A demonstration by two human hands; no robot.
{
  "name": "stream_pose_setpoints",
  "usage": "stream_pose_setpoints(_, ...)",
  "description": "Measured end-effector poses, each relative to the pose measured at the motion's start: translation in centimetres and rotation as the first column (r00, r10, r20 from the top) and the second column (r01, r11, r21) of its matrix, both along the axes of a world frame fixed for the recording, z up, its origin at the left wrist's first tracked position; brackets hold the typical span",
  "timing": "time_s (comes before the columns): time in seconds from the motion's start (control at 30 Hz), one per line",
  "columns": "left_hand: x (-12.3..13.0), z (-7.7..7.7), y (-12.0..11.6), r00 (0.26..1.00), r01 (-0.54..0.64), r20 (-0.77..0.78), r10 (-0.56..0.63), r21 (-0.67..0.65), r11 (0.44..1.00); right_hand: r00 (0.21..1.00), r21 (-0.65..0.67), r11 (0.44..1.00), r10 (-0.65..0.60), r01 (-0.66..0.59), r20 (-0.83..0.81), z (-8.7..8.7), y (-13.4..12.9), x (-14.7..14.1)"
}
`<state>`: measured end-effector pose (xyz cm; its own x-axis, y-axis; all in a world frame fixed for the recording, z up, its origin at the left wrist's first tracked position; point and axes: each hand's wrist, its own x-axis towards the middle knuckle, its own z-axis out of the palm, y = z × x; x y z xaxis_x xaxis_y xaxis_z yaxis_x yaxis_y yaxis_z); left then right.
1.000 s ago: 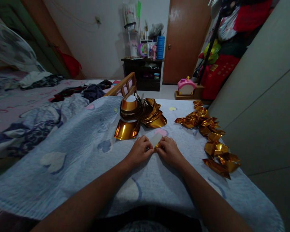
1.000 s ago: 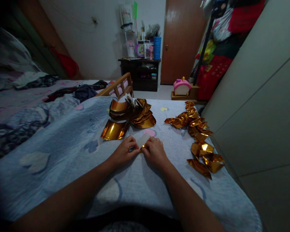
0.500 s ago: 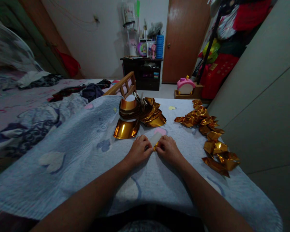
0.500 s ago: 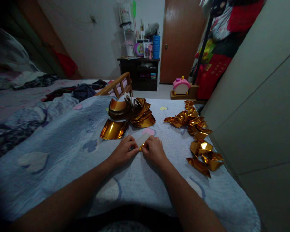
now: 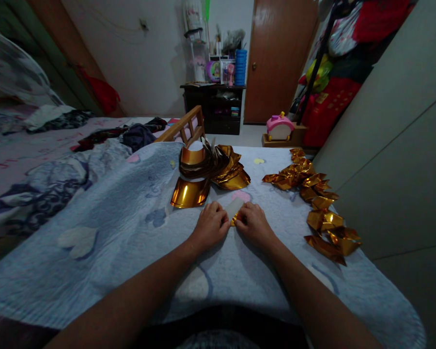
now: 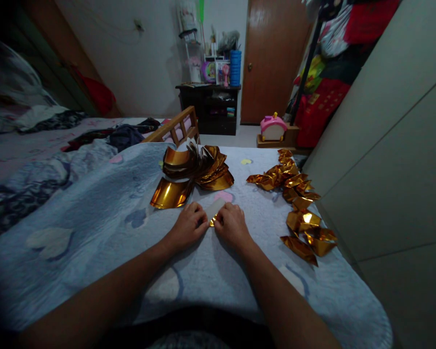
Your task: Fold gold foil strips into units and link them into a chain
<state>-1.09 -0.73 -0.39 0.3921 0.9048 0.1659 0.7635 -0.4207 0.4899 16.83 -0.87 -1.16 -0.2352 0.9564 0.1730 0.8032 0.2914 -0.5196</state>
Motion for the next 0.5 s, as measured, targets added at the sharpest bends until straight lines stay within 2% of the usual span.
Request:
stream_pose_setpoints(0.37,0.04,-0.07,-0.06,1.000,-0.019,-0.008,0.019,-0.007,1.000,0.999,0.015,1.000,-0.026,0.026,0.023,-0.08,-0.15,-0.23)
stream_pose_setpoints(0.5,-0.19,0.11,-0.01,0.999,0.018,0.036,-0.017,-0.026,0.999,1.000,0.026,0.999,-0.022,0.022,0.011,-0.37,-0.03,-0.21)
